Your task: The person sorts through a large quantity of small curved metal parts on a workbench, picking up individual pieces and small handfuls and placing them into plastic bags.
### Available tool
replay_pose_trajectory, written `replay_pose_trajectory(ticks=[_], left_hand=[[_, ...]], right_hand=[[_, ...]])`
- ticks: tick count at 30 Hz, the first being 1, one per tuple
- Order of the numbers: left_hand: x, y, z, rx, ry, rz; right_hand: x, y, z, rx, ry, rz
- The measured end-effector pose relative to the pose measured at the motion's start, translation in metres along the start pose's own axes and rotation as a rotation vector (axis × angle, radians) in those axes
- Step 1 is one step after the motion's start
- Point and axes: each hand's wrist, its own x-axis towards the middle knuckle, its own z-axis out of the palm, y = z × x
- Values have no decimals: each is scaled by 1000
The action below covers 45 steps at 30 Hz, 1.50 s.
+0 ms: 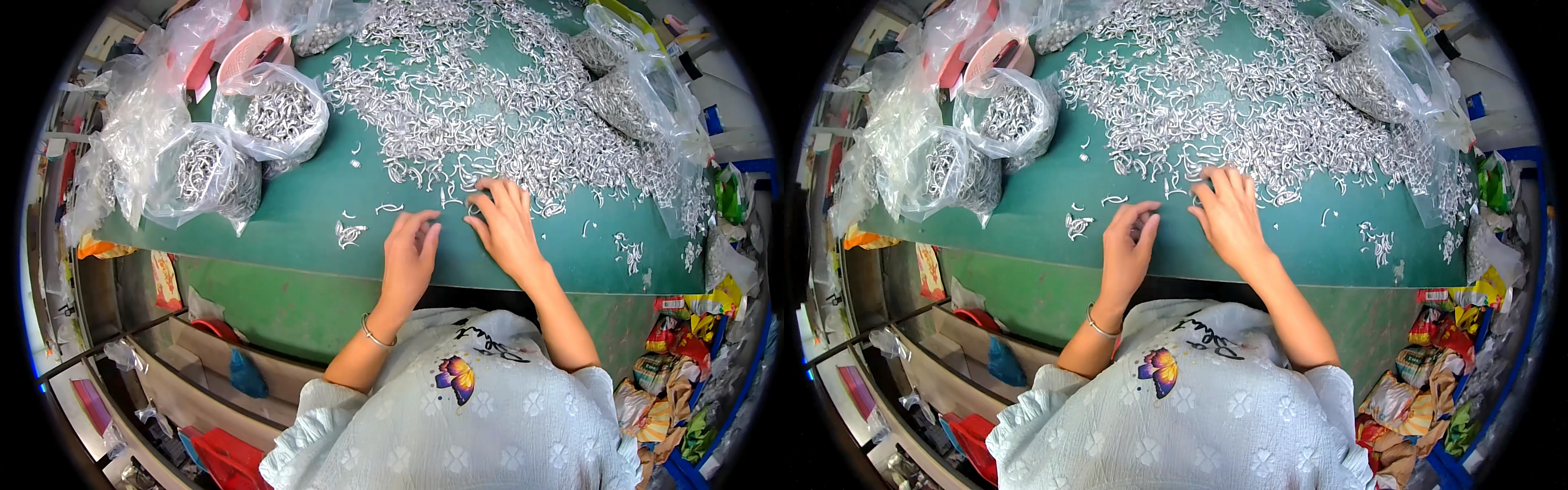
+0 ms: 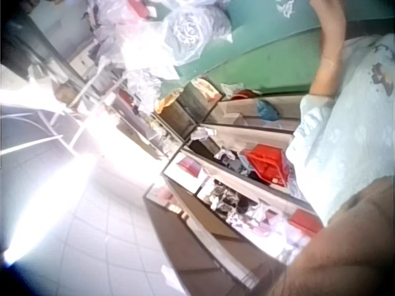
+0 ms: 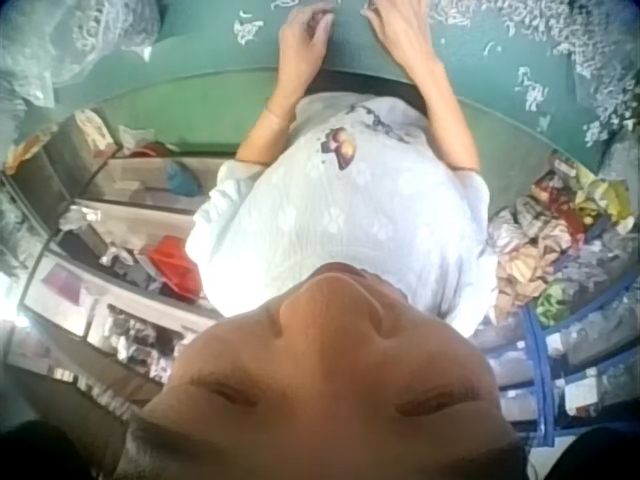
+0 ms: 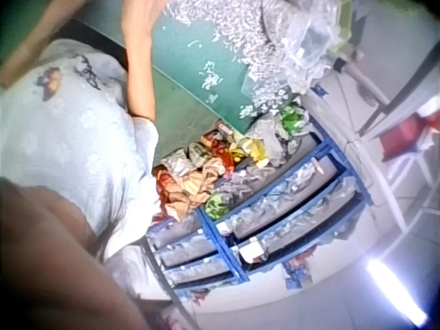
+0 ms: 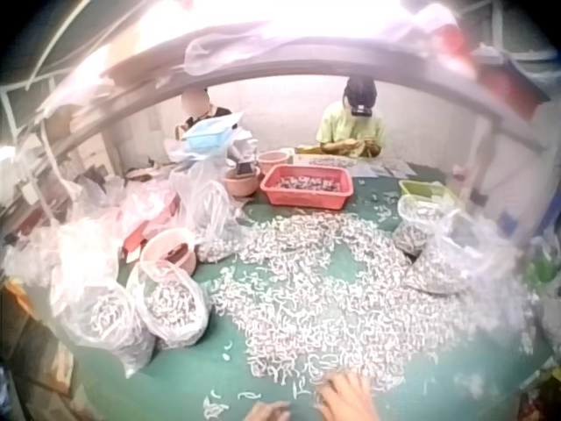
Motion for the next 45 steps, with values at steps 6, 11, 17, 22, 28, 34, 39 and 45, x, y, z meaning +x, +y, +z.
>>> replay_pose_trajectory(ticks=[6, 11, 17, 22, 28, 34, 39, 45], left_hand=[[34, 1, 14, 434, 155, 77], [43, 7, 15, 408, -5, 2], [35, 1, 12, 343, 144, 73], [41, 3, 8, 432, -5, 56], [44, 0, 14, 425, -12, 78], [44, -4, 18, 336, -36, 112], [50, -11, -3, -1021, -357, -472], [25, -13, 2, -1204, -369, -502]], right_hand=[[3, 17, -11, 143, -1, 64], [23, 16, 18, -31, 38, -21], [11, 25, 2, 10, 87, 39], [2, 31, -7, -25, 109, 123], [9, 26, -1, -107, -9, 27], [2, 34, -12, -62, 53, 139], [7, 25, -10, -48, 69, 81], [7, 26, -7, -69, 34, 179]])
